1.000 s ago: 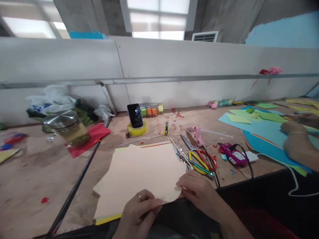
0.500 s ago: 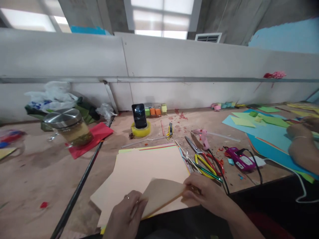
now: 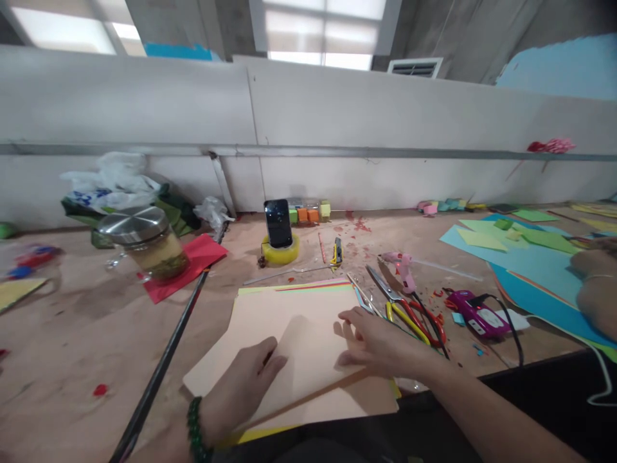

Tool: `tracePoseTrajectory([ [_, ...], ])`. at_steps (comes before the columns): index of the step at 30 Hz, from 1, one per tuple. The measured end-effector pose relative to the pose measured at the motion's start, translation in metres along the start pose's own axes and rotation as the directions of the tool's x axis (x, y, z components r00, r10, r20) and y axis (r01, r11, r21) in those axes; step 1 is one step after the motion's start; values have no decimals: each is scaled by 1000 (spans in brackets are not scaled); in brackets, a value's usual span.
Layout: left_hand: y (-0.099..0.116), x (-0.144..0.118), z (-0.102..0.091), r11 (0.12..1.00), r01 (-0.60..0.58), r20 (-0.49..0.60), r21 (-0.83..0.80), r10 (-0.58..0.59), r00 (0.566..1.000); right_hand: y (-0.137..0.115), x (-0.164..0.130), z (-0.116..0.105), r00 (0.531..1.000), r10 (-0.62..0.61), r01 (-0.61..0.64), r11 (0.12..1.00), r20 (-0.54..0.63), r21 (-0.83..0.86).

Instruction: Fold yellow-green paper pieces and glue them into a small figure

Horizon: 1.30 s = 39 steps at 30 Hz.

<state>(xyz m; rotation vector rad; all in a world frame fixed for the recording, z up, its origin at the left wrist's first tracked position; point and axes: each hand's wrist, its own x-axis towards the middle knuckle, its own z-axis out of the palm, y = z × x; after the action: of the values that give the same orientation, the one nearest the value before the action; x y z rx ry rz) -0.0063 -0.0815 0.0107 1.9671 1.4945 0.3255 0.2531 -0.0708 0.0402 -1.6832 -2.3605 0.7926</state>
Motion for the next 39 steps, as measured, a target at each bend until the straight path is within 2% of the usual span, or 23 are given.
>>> tracePoseTrajectory([
  [6,4,16,-9,996,18,85,86,-26,996,-15,33,-5,984,101,-102,995,147,3],
  [13,3,17,-8,999,18,84,47,-22,996,-15,64,5,983,115,-123,991,143,52],
  [16,2,16,-7,999,17,76,46,-20,997,-7,77,12,987,37,-71,974,158,214],
  [20,1,17,-6,999,13,60,32,-15,998,-3,87,23,981,-28,-84,831,193,549],
  [24,-1,13,-5,1000,-17,21,19,17,1000,-7,85,26,974,-48,-102,784,223,613],
  [27,-3,-3,-3,994,-105,-64,-18,104,993,-4,71,14,978,-117,-26,750,171,661],
  [29,-6,-20,-2,964,-262,-170,-40,252,953,4,55,3,973,-171,17,725,157,689],
  [31,-10,-36,1,892,-442,-276,-100,402,873,16,36,-5,959,-178,-36,695,220,719],
  [33,-13,-49,7,799,-559,-381,-220,457,803,28,16,-8,952,-175,-48,726,252,686],
  [34,-14,-54,11,762,-579,-434,-291,434,789,34,6,-8,960,-175,-8,764,219,645],
  [35,-14,-57,15,737,-569,-471,-365,381,796,39,-5,-6,970,-186,61,810,157,584],
  [37,-10,-61,23,733,-463,-495,-499,197,846,44,-25,0,972,-232,195,871,29,451],
  [39,-4,-63,31,725,-313,-476,-613,-23,879,45,-43,7,974,-224,218,883,-35,417],
])
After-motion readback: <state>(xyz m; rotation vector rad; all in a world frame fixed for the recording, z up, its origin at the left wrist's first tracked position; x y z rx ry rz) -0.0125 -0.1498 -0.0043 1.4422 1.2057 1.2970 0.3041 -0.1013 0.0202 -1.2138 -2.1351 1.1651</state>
